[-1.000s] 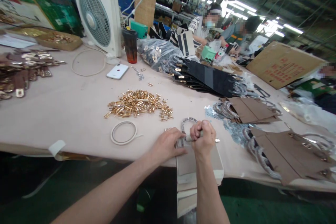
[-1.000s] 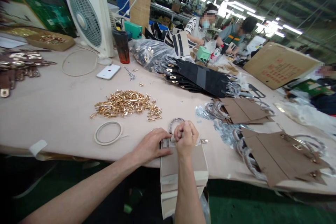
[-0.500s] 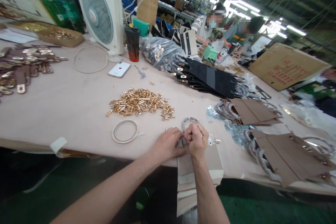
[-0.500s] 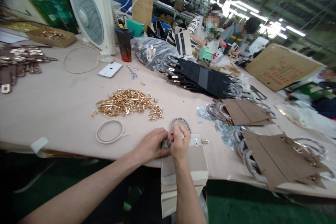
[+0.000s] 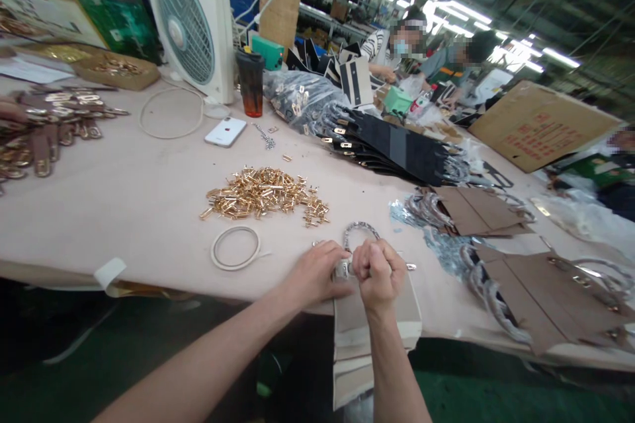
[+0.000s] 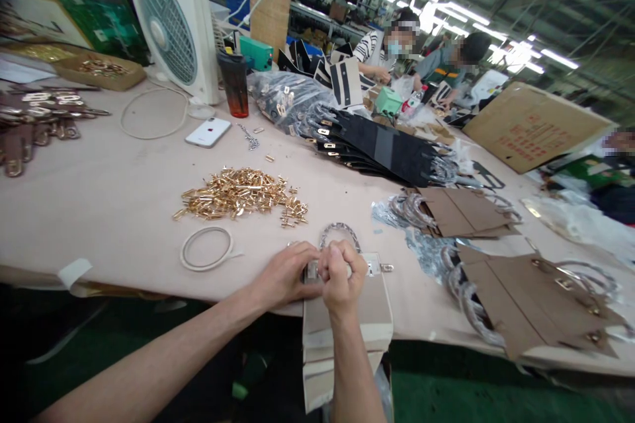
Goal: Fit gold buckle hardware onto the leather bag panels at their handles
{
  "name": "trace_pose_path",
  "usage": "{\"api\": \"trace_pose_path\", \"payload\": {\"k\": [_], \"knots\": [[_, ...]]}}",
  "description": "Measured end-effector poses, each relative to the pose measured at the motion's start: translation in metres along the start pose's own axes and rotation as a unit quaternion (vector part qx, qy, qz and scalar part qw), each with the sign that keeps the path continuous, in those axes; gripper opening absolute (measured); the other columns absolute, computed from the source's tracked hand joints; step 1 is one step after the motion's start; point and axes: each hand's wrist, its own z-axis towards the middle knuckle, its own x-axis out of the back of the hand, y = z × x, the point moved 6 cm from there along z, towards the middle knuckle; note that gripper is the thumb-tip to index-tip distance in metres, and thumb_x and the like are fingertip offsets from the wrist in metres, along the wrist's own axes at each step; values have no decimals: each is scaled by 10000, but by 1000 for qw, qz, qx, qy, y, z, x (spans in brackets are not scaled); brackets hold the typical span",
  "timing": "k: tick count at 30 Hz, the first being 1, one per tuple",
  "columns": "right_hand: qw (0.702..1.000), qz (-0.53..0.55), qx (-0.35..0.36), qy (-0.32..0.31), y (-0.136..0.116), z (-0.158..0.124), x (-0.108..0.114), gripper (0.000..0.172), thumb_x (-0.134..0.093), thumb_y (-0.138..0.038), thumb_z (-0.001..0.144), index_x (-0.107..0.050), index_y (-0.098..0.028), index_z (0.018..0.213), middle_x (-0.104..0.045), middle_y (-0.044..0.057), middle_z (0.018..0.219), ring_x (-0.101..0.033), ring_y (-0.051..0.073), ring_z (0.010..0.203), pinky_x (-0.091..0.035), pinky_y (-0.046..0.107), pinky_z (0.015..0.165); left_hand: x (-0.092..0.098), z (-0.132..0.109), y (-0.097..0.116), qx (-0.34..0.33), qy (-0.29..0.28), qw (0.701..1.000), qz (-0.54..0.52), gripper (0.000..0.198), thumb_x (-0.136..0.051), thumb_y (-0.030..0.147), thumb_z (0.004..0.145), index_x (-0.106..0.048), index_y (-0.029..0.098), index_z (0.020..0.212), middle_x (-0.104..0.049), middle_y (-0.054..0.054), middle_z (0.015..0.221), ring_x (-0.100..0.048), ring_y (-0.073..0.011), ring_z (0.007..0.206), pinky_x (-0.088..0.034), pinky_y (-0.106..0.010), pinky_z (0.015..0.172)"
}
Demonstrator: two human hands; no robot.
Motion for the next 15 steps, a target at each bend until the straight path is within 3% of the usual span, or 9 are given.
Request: {"api": "trace_pose_path", "payload": {"k": [3, 7, 9, 12, 15], "knots": [[998, 8, 32, 49, -3, -1, 2, 416, -542, -363, 1015, -448, -235, 631, -376, -72, 505, -371, 104, 423, -307, 257, 443, -1, -1, -1, -14, 9, 1000, -7, 342, -830, 337, 783, -654, 243, 1061, -673, -34, 1083, -615, -238, 1025, -475, -340, 878], [997, -35, -63, 6, 27, -5, -7, 464, -570, -389, 1009, -443, -226, 593, -417, -59, 492, -378, 95, 430, -302, 257, 449, -1, -1, -1, -11, 13, 1000, 6, 256, -806, 281, 777, -619, 217, 939, -666, -38, 1002, -619, -235, 971, -480, -341, 852], [996, 6, -90, 23, 34, -4, -1, 447, -572, -395, 1007, -450, -224, 612, -409, -69, 487, -363, 88, 411, -281, 243, 426, 0, -1, 0, -12, 7, 1000, 14, 296, -826, 332, 781, -634, 221, 977, -673, -45, 1031, -624, -244, 997, -488, -349, 862], [989, 68, -80, 107, 23, 4, 35, 396, -580, -400, 987, -462, -224, 651, -378, -92, 490, -333, 78, 379, -242, 218, 389, -1, -2, 0, -20, 9, 1000, 17, 493, -867, 414, 770, -642, 236, 1171, -680, -60, 1153, -628, -262, 1079, -501, -378, 926], [977, 47, -55, 200, 8, 24, 97, 364, -605, -424, 944, -479, -223, 667, -386, -100, 495, -323, 71, 366, -244, 209, 382, -3, -3, -1, -25, 9, 999, 22, 616, -884, 430, 764, -614, 241, 1285, -672, -75, 1228, -624, -277, 1133, -504, -409, 980]]}}
